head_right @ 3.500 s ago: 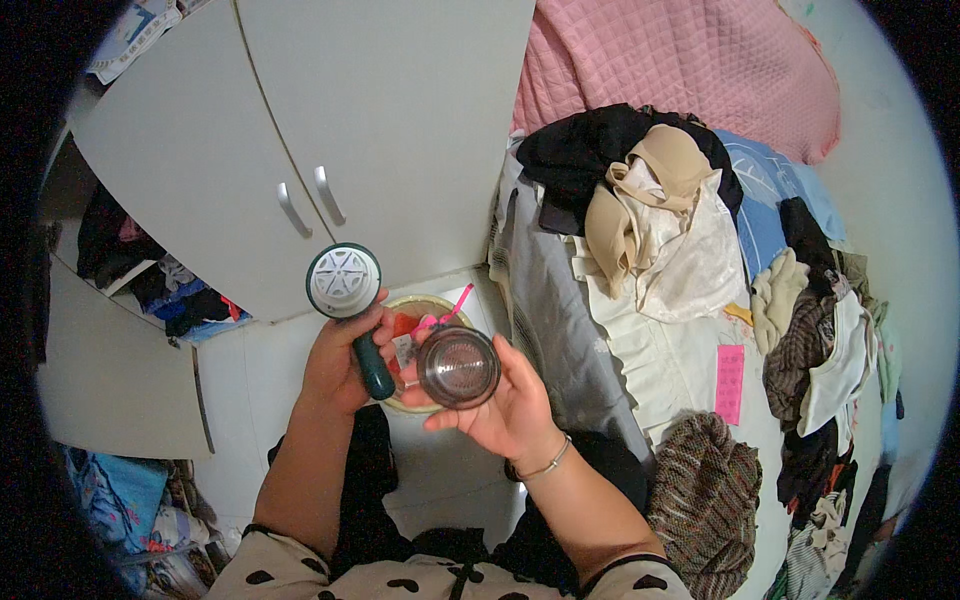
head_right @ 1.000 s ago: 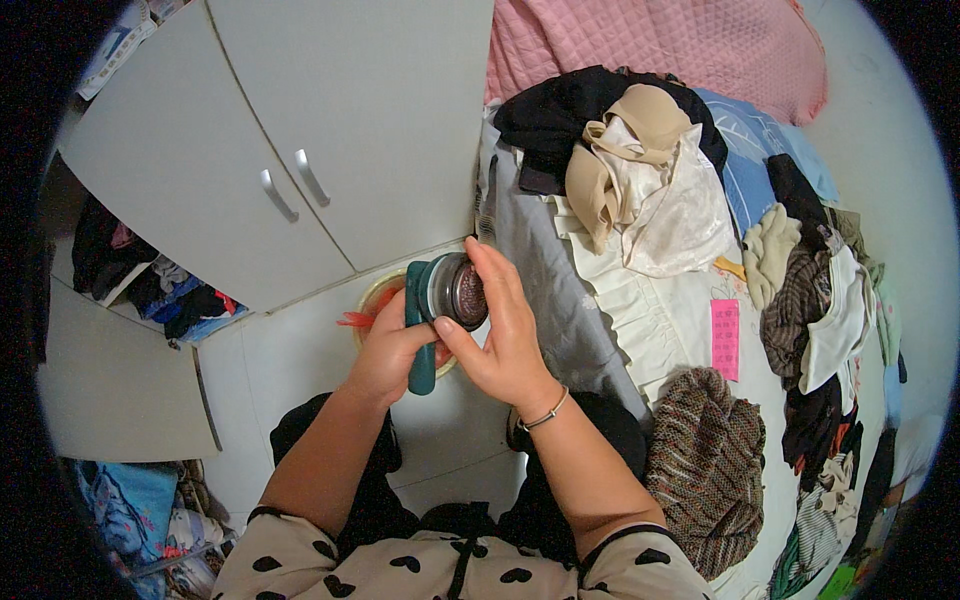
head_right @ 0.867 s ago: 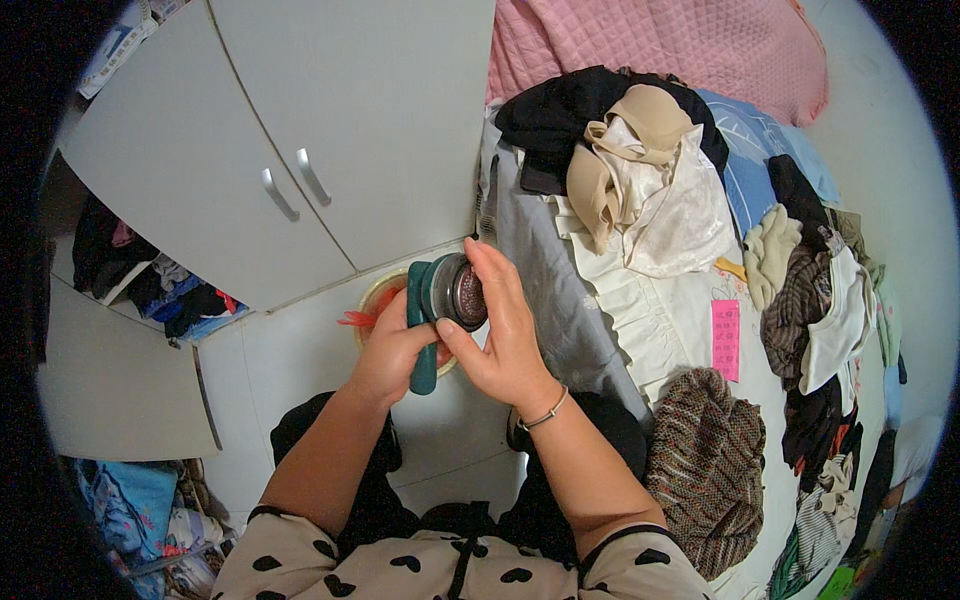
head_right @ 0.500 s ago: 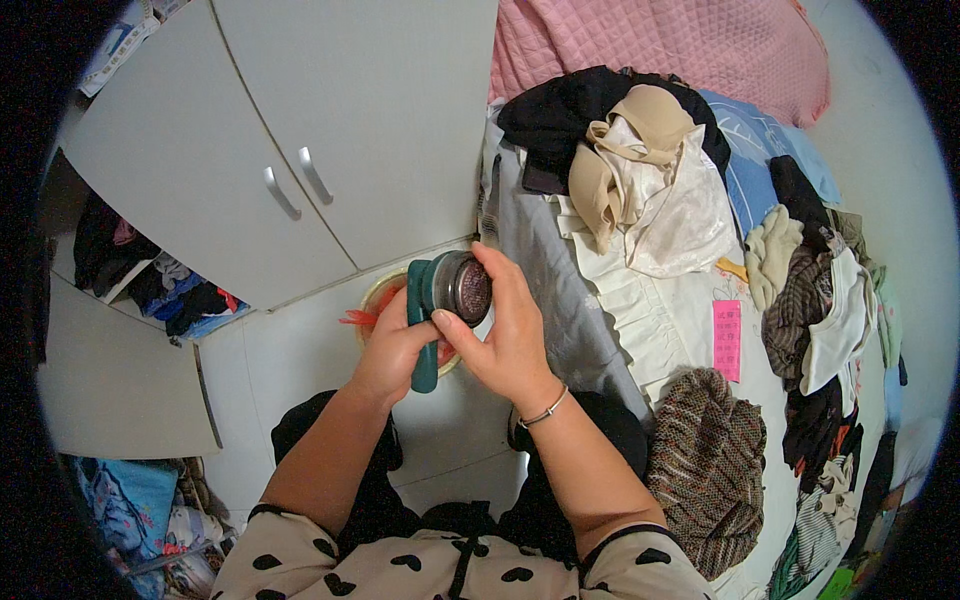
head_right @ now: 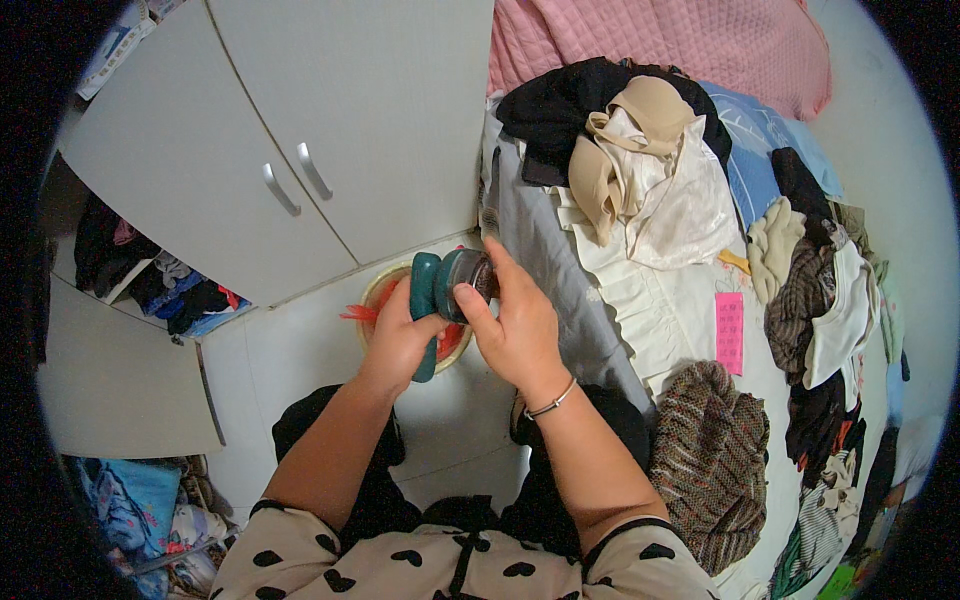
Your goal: The person assembles a handheld lint remover by attaching a circular metal filter to the device's base. They then place a pink paper note into a small container and reattach the device's lid.
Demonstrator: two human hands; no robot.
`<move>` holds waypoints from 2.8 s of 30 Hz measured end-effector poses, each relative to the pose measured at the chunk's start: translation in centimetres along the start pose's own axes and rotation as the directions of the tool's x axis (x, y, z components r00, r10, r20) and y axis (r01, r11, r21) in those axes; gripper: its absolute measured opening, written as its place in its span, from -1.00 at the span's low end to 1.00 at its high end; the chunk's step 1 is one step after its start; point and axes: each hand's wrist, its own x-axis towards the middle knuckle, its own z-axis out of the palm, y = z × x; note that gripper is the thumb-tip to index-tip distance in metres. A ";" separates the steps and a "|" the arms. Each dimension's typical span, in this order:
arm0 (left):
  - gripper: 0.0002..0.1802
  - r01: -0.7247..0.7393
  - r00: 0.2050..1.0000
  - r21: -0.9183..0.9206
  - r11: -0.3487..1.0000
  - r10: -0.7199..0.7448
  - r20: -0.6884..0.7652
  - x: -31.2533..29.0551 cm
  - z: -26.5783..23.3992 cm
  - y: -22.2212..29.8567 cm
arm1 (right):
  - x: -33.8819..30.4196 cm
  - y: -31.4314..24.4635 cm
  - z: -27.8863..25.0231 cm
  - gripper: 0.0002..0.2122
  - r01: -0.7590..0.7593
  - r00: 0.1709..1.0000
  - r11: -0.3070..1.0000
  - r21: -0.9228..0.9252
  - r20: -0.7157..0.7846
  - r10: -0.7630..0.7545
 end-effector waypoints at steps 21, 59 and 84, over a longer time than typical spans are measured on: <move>-0.58 0.305 0.952 -0.728 0.614 -0.222 0.211 0.7 -0.8 1.6 | -1.8 0.5 3.8 -0.79 -0.318 0.942 0.815 0.485 0.256 0.216; -0.27 -0.348 0.897 0.638 0.687 0.441 0.014 0.4 -2.9 5.3 | -1.3 -0.3 2.7 -0.73 -0.176 0.983 0.971 0.161 -0.017 0.181; -0.60 -0.125 0.990 -0.014 0.992 0.124 -0.066 0.4 -2.6 5.8 | -0.8 0.6 2.8 -0.77 -0.416 0.909 0.585 0.696 0.311 0.277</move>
